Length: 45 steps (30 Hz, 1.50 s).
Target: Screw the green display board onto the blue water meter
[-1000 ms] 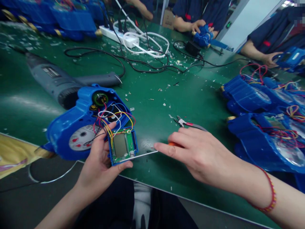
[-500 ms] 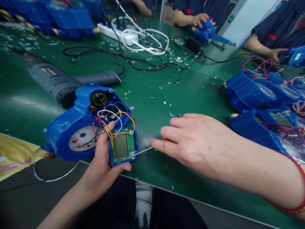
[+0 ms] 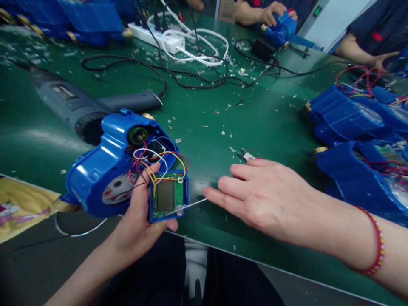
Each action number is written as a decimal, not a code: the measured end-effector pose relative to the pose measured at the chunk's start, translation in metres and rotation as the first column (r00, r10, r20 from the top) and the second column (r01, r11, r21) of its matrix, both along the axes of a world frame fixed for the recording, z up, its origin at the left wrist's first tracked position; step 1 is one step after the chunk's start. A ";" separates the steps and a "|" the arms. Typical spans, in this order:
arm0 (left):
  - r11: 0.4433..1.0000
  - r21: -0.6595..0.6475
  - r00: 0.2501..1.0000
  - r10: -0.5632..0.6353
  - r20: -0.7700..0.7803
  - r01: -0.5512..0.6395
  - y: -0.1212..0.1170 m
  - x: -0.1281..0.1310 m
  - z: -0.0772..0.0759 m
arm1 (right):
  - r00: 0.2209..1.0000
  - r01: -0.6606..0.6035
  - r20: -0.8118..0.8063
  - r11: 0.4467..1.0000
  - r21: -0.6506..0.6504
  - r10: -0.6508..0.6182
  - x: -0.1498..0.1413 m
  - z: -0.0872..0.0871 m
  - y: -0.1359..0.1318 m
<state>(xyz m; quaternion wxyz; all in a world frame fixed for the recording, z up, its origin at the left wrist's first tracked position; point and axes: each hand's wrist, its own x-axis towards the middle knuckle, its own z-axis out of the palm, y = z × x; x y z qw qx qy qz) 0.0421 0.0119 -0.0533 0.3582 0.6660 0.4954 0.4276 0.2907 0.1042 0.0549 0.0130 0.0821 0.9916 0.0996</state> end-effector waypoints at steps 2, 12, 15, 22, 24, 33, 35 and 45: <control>1.000 -0.010 1.000 0.004 0.011 -0.004 0.001 0.000 0.000 | 1.000 0.013 -0.008 1.000 0.022 -0.013 0.001 -0.001 -0.004; 0.996 0.084 0.995 0.048 -0.090 -0.040 0.005 0.001 0.006 | 0.996 0.084 -0.021 0.996 0.019 -0.084 -0.009 0.012 -0.028; 0.997 0.001 0.997 0.071 -0.008 -0.071 0.004 0.002 0.005 | 0.987 0.159 -0.017 0.986 -0.050 -0.160 -0.007 0.007 -0.035; 0.976 -0.215 0.971 0.086 0.222 -0.038 0.000 0.007 0.014 | 0.988 0.132 0.092 0.985 -0.115 -0.122 0.002 0.003 -0.036; 0.981 -0.187 0.977 0.090 0.193 -0.053 0.000 0.007 0.014 | 0.987 0.099 0.142 0.982 -0.158 -0.076 0.002 0.007 -0.031; 0.991 -0.109 0.990 -0.069 0.122 0.082 0.004 -0.004 0.018 | 0.979 -0.045 0.179 0.965 -0.257 0.093 -0.011 0.025 0.008; 0.989 -0.102 0.989 -0.093 0.119 0.105 0.005 -0.005 0.020 | 0.977 -0.069 0.178 0.960 -0.270 0.120 -0.012 0.022 0.011; 0.992 -0.061 0.992 -0.104 0.068 0.108 0.006 -0.006 0.017 | 0.988 -0.043 0.130 0.965 -0.257 0.079 -0.009 0.012 -0.004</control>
